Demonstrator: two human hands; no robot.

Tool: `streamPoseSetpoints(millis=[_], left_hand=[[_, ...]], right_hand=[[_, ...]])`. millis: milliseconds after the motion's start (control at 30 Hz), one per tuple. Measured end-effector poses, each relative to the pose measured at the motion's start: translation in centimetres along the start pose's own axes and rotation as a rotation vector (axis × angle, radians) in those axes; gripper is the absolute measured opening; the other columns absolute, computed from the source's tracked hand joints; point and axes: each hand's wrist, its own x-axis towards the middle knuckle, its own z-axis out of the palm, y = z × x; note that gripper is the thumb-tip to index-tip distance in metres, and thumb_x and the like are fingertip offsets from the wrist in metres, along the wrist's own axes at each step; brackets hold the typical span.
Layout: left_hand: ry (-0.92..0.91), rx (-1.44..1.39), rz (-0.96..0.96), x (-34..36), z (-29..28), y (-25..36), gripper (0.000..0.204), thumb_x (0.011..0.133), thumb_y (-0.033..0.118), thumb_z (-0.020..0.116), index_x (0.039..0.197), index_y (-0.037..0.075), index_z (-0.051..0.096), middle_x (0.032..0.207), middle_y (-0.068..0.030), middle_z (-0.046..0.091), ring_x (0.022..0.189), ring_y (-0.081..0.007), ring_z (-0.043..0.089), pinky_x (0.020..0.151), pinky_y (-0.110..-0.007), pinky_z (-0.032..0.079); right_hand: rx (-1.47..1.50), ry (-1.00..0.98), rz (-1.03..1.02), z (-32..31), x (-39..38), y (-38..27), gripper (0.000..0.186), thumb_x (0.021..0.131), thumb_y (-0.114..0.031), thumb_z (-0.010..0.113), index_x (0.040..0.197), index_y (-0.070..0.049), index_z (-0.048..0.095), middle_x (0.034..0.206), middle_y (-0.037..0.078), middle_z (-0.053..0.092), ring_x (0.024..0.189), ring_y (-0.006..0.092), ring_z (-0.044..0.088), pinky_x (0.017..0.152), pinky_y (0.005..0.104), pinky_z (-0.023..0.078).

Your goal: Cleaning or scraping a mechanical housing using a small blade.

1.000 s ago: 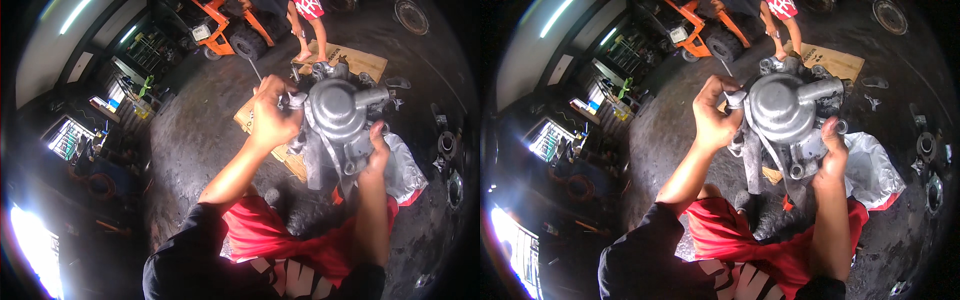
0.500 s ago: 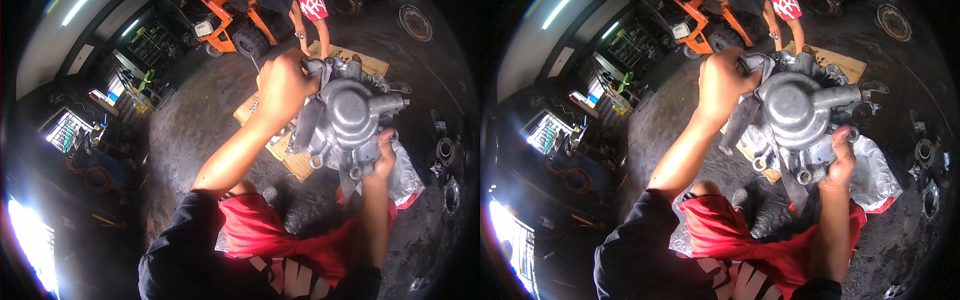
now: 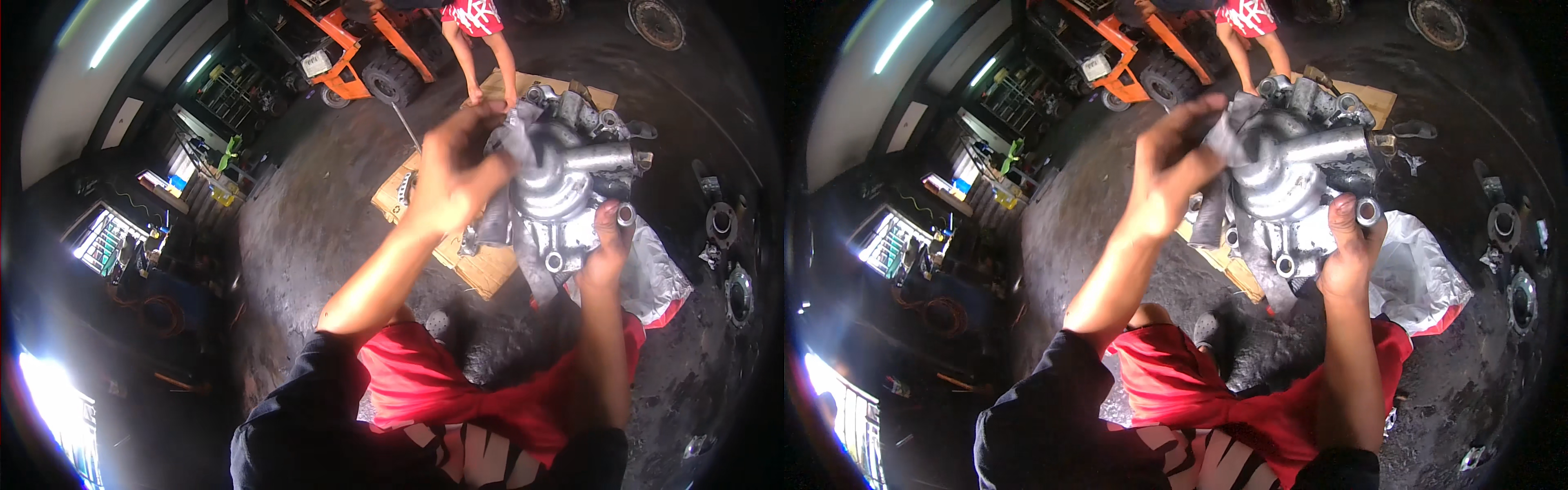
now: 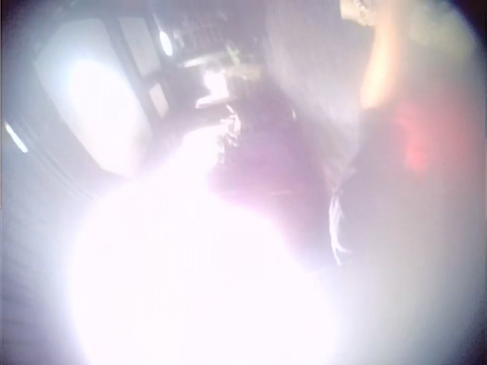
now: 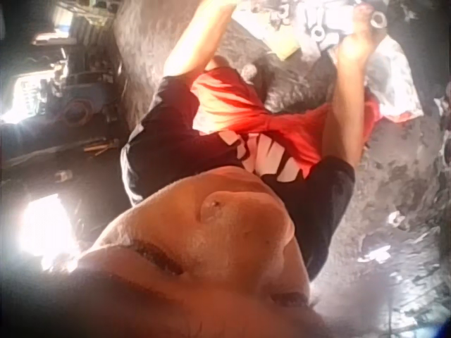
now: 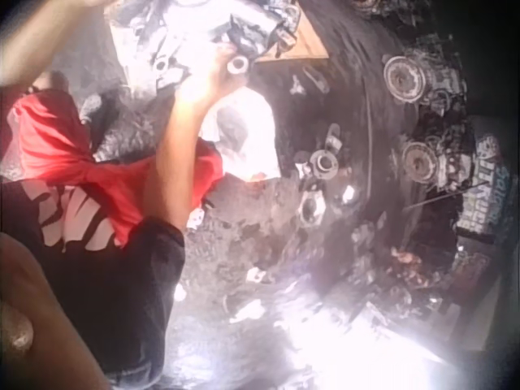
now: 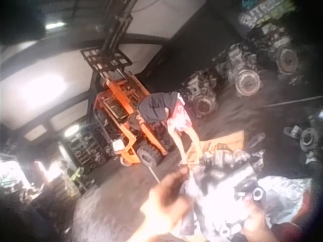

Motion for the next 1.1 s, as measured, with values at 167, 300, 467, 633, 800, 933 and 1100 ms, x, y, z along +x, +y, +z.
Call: streamPoseSetpoints(millis=[167, 300, 467, 633, 800, 933, 1100], left_hand=[[-0.041, 0.427, 0.210, -2.1, 1.8, 0.2, 0.075, 0.072, 0.023, 0.072, 0.126, -0.011, 0.032, 0.117, -0.0207, 0.048, 0.110, -0.0257, 0.047, 0.094, -0.033, 0.034], [-0.066, 0.242, 0.087, -2.5, 1.3, -0.5, 0.070, 0.072, 0.025, 0.071, 0.124, -0.009, 0.037, 0.120, -0.0241, 0.045, 0.111, -0.0271, 0.047, 0.094, -0.034, 0.035], [0.138, 0.581, 0.446, -3.4, 1.9, 0.0, 0.048, 0.068, 0.018, 0.074, 0.106, -0.005, 0.057, 0.109, -0.0218, 0.055, 0.101, -0.0285, 0.053, 0.086, -0.034, 0.040], [0.265, 0.455, 0.820, -2.8, 1.4, -1.8, 0.023, 0.066, 0.008, 0.072, 0.073, -0.004, 0.053, 0.083, -0.0190, 0.059, 0.077, -0.0270, 0.057, 0.071, -0.034, 0.044], [0.506, 0.039, 0.450, -3.9, -0.2, -3.6, 0.010, 0.082, 0.007, 0.055, 0.080, 0.002, 0.046, 0.074, -0.0080, 0.056, 0.062, -0.0123, 0.048, 0.059, -0.025, 0.040], [0.659, -0.620, -0.145, -4.0, -2.9, -6.8, 0.011, 0.089, 0.013, 0.043, 0.087, 0.005, 0.050, 0.078, -0.0050, 0.057, 0.070, -0.0153, 0.055, 0.067, -0.028, 0.045], [0.481, -0.842, -0.509, -7.7, -1.3, -9.6, 0.023, 0.091, 0.019, 0.042, 0.104, 0.003, 0.052, 0.096, -0.0095, 0.060, 0.086, -0.0194, 0.060, 0.079, -0.034, 0.049]], right_hand=[[-0.303, -0.129, -0.190, 0.8, -0.3, -0.5, 0.050, 0.080, -0.040, 0.060, 0.105, 0.003, 0.053, 0.092, 0.006, 0.057, 0.082, 0.0141, 0.052, 0.073, 0.0269, 0.040], [-0.310, -0.137, -0.273, 1.8, -0.9, -0.4, 0.050, 0.078, -0.039, 0.064, 0.100, 0.004, 0.053, 0.089, 0.007, 0.058, 0.081, 0.0145, 0.053, 0.074, 0.0266, 0.041], [-0.273, -0.165, -0.202, 1.7, -1.3, -0.2, 0.049, 0.080, -0.038, 0.061, 0.103, 0.004, 0.053, 0.094, 0.008, 0.058, 0.085, 0.0162, 0.054, 0.076, 0.0280, 0.041], [-0.272, -0.185, -0.192, 1.8, -1.2, -0.7, 0.049, 0.076, -0.037, 0.066, 0.101, 0.003, 0.054, 0.090, 0.006, 0.058, 0.082, 0.0137, 0.053, 0.074, 0.0260, 0.041], [-0.400, -0.227, -0.147, 2.8, -1.9, -0.9, 0.041, 0.073, -0.028, 0.071, 0.098, 0.001, 0.056, 0.085, 0.004, 0.059, 0.075, 0.0107, 0.053, 0.070, 0.0244, 0.042], [-0.308, -0.107, 0.058, 1.4, -1.8, -0.1, 0.027, 0.080, -0.026, 0.064, 0.087, 0.000, 0.058, 0.081, 0.001, 0.058, 0.073, 0.0096, 0.051, 0.068, 0.0246, 0.041], [0.101, 0.156, 0.489, 0.0, -0.9, 1.8, 0.048, 0.081, -0.041, 0.059, 0.106, -0.001, 0.051, 0.096, 0.008, 0.057, 0.083, 0.0203, 0.059, 0.070, 0.0344, 0.049]])
